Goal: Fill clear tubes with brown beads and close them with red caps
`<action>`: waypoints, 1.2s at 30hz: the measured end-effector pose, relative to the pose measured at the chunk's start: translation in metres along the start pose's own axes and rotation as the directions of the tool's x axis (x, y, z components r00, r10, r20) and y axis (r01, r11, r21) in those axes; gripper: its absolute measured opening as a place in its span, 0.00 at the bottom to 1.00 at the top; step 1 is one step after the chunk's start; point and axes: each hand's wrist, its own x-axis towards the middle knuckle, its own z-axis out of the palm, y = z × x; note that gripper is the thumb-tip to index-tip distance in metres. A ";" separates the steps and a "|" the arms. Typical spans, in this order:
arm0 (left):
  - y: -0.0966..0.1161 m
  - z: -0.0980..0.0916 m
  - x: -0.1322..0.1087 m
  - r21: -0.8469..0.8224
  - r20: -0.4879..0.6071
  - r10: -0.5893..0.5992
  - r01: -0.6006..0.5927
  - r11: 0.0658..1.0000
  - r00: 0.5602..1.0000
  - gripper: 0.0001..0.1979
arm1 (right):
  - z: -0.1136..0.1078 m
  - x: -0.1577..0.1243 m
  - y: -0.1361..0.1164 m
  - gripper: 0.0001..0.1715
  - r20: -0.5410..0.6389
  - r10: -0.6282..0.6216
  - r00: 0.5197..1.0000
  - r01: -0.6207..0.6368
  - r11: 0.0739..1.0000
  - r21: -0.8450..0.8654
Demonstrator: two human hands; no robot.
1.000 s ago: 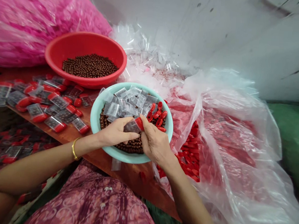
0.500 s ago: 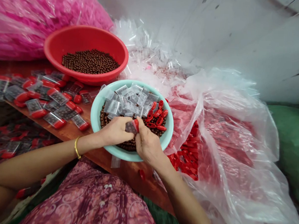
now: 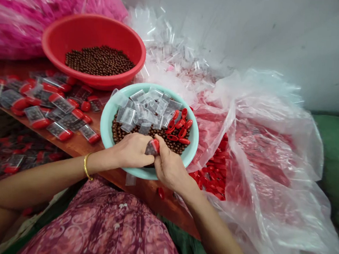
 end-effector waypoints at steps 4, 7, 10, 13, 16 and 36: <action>-0.003 -0.001 0.001 -0.050 0.004 -0.004 0.004 0.999 1.000 0.10 | 0.001 -0.002 -0.005 0.33 0.050 0.036 0.998 -0.032 0.996 -0.085; -0.004 0.001 0.001 -0.116 0.007 0.038 -0.037 0.993 0.999 0.09 | -0.007 -0.002 -0.012 0.33 0.069 0.028 0.997 -0.025 0.998 -0.049; -0.003 0.002 0.001 -0.140 -0.051 0.057 -0.064 0.988 0.997 0.06 | -0.020 0.004 -0.019 0.32 0.078 0.002 0.997 -0.006 0.999 0.046; -0.002 0.001 0.003 -0.228 -0.068 0.038 -0.053 0.972 0.997 0.05 | -0.032 0.014 -0.021 0.29 0.092 -0.048 0.995 0.033 0.986 0.161; -0.005 0.001 0.005 -0.359 -0.024 -0.003 -0.006 0.933 1.000 0.06 | -0.042 0.024 -0.021 0.29 0.139 -0.052 0.989 0.030 0.988 0.154; -0.002 0.005 -0.002 -0.010 -0.022 0.025 -0.026 1.000 0.999 0.11 | -0.019 0.003 -0.015 0.38 0.312 0.008 0.950 0.092 0.948 -0.306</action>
